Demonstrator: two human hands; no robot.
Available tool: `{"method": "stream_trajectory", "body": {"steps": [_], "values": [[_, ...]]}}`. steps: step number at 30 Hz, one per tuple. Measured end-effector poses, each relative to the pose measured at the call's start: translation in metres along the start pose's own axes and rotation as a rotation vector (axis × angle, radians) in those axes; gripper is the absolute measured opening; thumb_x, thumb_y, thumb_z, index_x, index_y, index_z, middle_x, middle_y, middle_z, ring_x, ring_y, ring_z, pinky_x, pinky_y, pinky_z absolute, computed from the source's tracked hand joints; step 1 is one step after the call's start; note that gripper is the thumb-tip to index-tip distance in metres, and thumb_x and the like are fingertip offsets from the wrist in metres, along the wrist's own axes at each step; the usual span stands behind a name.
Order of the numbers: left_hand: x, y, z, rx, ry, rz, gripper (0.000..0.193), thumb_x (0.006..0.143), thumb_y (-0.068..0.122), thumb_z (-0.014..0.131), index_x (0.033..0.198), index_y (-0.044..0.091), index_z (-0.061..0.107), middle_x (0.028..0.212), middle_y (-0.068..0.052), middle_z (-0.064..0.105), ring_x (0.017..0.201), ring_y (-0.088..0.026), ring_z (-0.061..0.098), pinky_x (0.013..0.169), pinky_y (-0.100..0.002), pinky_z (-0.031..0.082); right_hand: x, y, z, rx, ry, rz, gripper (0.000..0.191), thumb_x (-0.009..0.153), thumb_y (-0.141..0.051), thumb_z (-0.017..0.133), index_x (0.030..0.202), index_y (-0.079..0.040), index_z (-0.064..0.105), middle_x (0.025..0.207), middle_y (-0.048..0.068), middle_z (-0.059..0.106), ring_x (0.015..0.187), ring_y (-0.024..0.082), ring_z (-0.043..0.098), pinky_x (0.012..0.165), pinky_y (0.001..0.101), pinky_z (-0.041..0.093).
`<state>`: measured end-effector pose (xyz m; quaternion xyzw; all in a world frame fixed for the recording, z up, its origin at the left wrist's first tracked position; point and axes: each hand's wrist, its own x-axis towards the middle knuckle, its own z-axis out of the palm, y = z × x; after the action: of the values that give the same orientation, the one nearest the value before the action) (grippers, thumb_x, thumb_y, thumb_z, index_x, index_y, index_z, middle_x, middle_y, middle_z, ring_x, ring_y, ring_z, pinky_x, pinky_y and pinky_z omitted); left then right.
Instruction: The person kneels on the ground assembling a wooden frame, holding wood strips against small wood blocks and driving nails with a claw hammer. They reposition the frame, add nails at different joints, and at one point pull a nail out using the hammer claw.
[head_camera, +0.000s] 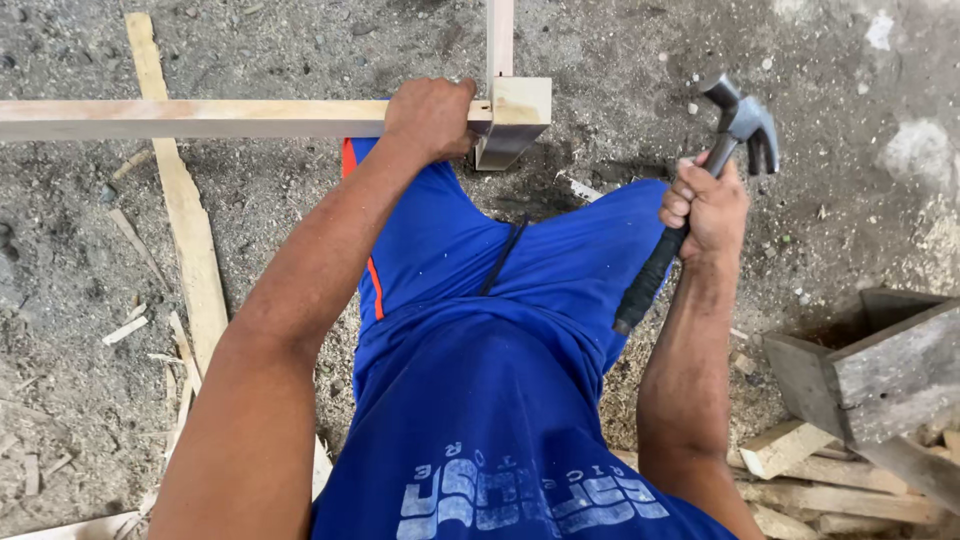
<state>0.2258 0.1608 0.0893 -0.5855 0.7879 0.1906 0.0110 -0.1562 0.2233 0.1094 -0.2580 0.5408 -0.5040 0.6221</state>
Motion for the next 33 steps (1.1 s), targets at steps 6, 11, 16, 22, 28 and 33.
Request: {"method": "stream_trajectory", "body": {"steps": [6, 11, 16, 22, 28, 33], "values": [[-0.001, 0.005, -0.005, 0.001, -0.018, -0.032, 0.047, 0.078, 0.034, 0.082, 0.111, 0.004, 0.067, 0.094, -0.02, 0.074, 0.091, -0.039, 0.072, 0.082, -0.05, 0.057, -0.001, 0.029, 0.046, -0.088, -0.091, 0.177, 0.025, 0.097, 0.001, 0.063, 0.105, -0.012, 0.043, 0.068, -0.001, 0.046, 0.046, 0.009, 0.044, 0.037, 0.0252, 0.035], [-0.004, 0.004, -0.002, 0.013, -0.03, -0.014, 0.049, 0.077, 0.037, 0.084, 0.109, 0.004, 0.067, 0.094, -0.021, 0.074, 0.091, -0.039, 0.072, 0.082, -0.05, 0.057, -0.007, 0.051, 0.081, -0.301, -0.269, 0.218, 0.026, 0.094, -0.002, 0.064, 0.103, -0.013, 0.043, 0.062, -0.001, 0.044, 0.04, 0.01, 0.042, 0.032, 0.026, 0.035], [-0.006, -0.004, 0.0, 0.003, -0.024, 0.019, 0.054, 0.08, 0.044, 0.084, 0.11, 0.003, 0.066, 0.092, -0.021, 0.074, 0.091, -0.04, 0.072, 0.08, -0.051, 0.057, 0.001, 0.028, 0.026, -0.386, -0.111, 0.154, 0.019, 0.096, -0.006, 0.065, 0.108, -0.011, 0.051, 0.067, -0.003, 0.051, 0.044, 0.006, 0.044, 0.034, 0.0231, 0.035], [-0.005, -0.008, 0.01, 0.014, -0.038, 0.046, 0.056, 0.081, 0.045, 0.084, 0.111, 0.002, 0.065, 0.09, -0.021, 0.074, 0.087, -0.04, 0.073, 0.077, -0.05, 0.058, 0.013, -0.04, -0.025, 0.337, 0.312, -0.323, 0.009, 0.104, -0.008, 0.059, 0.102, -0.005, 0.051, 0.07, 0.001, 0.05, 0.049, 0.011, 0.044, 0.038, 0.0261, 0.036], [-0.008, -0.012, 0.009, 0.01, 0.023, 0.09, 0.046, 0.081, 0.039, 0.083, 0.107, 0.004, 0.067, 0.087, -0.021, 0.074, 0.084, -0.04, 0.072, 0.075, -0.051, 0.058, 0.009, 0.076, 0.055, -0.318, -0.208, 0.278, 0.019, 0.093, -0.003, 0.063, 0.102, -0.01, 0.047, 0.062, 0.0, 0.047, 0.042, 0.011, 0.044, 0.034, 0.0282, 0.035], [-0.009, -0.014, 0.007, -0.014, 0.036, 0.072, 0.043, 0.084, 0.038, 0.082, 0.107, 0.005, 0.068, 0.09, -0.02, 0.075, 0.085, -0.04, 0.073, 0.073, -0.052, 0.058, 0.019, 0.066, -0.01, -0.353, -0.137, 0.143, 0.014, 0.095, -0.002, 0.06, 0.104, -0.01, 0.052, 0.065, -0.002, 0.05, 0.045, 0.008, 0.046, 0.036, 0.0266, 0.037]]}}
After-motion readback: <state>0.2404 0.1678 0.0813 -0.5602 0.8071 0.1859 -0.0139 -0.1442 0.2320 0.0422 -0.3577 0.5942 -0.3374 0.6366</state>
